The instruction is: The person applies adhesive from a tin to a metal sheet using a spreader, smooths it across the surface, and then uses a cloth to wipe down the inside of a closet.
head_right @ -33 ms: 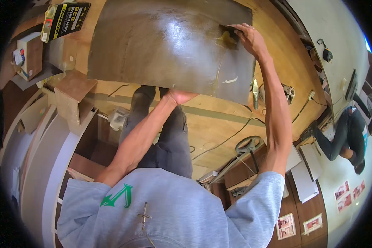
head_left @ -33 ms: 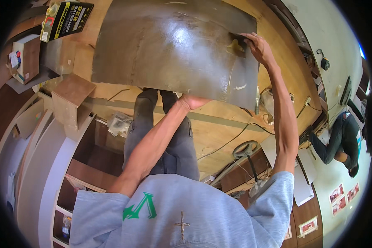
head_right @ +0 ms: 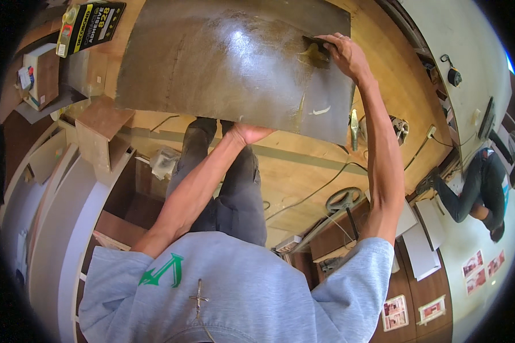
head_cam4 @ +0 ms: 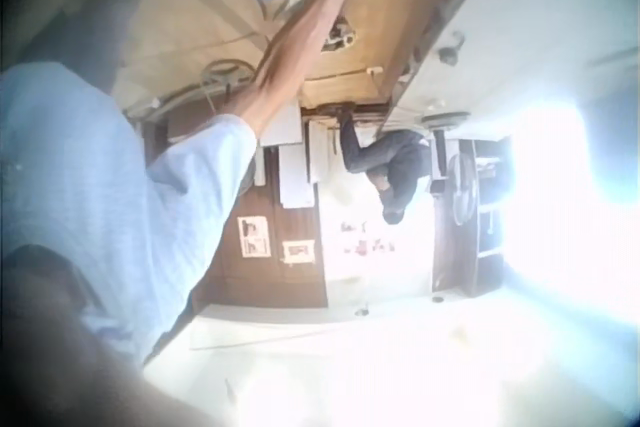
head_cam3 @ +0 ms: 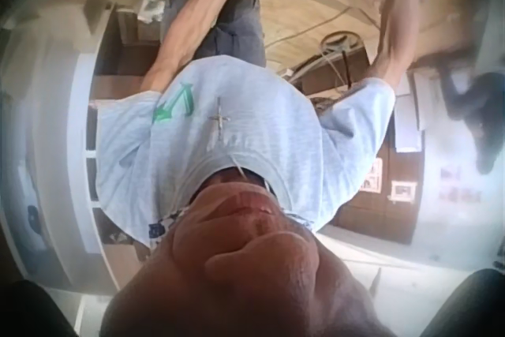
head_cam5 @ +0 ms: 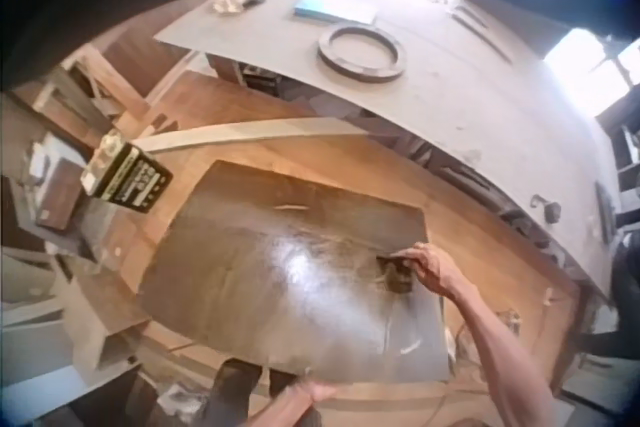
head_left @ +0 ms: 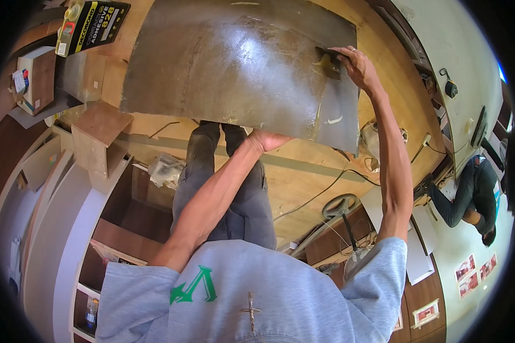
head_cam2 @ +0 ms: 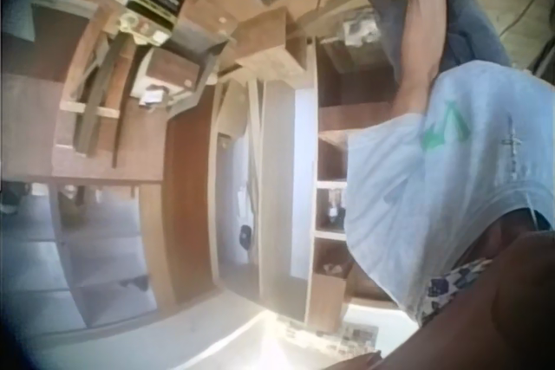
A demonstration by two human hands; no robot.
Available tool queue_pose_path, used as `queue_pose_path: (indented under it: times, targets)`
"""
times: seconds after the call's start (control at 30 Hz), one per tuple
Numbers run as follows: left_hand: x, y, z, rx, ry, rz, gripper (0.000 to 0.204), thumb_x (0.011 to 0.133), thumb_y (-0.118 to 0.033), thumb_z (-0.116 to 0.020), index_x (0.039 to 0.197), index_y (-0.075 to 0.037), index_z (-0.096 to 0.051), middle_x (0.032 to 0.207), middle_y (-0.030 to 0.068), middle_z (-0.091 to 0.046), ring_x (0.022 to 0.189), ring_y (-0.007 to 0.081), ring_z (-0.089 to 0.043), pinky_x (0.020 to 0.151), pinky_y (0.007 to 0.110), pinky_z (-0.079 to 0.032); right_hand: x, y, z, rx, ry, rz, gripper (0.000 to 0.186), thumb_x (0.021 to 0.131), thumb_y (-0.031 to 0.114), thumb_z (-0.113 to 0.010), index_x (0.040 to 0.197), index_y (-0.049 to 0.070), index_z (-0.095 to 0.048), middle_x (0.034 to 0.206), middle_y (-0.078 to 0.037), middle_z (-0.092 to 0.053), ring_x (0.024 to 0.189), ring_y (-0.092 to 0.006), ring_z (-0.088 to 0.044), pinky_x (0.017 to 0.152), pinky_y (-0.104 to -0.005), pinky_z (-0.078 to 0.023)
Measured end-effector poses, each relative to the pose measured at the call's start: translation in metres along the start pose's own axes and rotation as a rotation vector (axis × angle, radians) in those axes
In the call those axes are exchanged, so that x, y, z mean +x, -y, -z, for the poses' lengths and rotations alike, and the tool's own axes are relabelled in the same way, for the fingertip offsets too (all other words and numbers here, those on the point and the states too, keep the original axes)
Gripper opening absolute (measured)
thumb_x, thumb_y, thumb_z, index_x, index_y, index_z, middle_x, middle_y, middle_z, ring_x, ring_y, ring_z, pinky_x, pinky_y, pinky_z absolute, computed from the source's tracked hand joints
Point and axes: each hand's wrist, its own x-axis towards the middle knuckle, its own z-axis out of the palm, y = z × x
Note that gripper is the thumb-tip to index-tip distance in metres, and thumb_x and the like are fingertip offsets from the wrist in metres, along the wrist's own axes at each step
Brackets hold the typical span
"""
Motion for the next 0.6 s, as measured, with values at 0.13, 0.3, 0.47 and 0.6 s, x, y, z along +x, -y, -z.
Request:
queue_pose_path:
  times: [0.13,0.3,0.47,0.6]
  targets:
    - [-0.009,-0.001,-0.005,0.149,-0.142,-0.035,0.036,0.097,-0.034,-0.061,0.125,-0.012,-0.062,0.129,0.0028,-0.065,0.122,0.0207,-0.057,0.11,0.04,-0.042,-0.024,0.032,-0.007,0.078,0.067,0.034,0.032,0.097,0.009,-0.056,0.125,0.019,-0.068,0.109,-0.013,-0.068,0.103,-0.0354,-0.063,0.089,-0.0448,-0.052]
    - [-0.019,-0.006,-0.005,0.133,-0.192,-0.033,0.038,0.097,-0.037,-0.059,0.125,-0.012,-0.062,0.127,0.0028,-0.066,0.12,0.0214,-0.058,0.109,0.041,-0.043,-0.071,0.08,0.003,0.13,0.084,0.065,0.044,0.088,-0.002,-0.056,0.124,0.02,-0.069,0.105,-0.01,-0.068,0.097,-0.0332,-0.063,0.088,-0.0435,-0.053]
    - [-0.027,-0.009,-0.014,0.214,-0.135,-0.018,0.041,0.098,-0.043,-0.054,0.125,-0.012,-0.061,0.127,0.0031,-0.065,0.12,0.0212,-0.057,0.109,0.041,-0.043,-0.124,0.143,0.012,0.175,0.037,0.014,0.045,0.083,-0.004,-0.059,0.117,0.021,-0.073,0.103,-0.006,-0.068,0.091,-0.0306,-0.062,0.083,-0.0418,-0.054]
    - [-0.035,-0.01,0.001,0.238,-0.113,0.01,0.045,0.099,-0.044,-0.053,0.129,-0.012,-0.059,0.132,0.0047,-0.062,0.124,0.0218,-0.054,0.111,0.042,-0.041,-0.163,0.189,0.018,0.19,0.07,-0.03,0.049,0.08,-0.011,-0.058,0.119,0.016,-0.073,0.107,-0.009,-0.069,0.096,-0.0308,-0.062,0.085,-0.0407,-0.053]
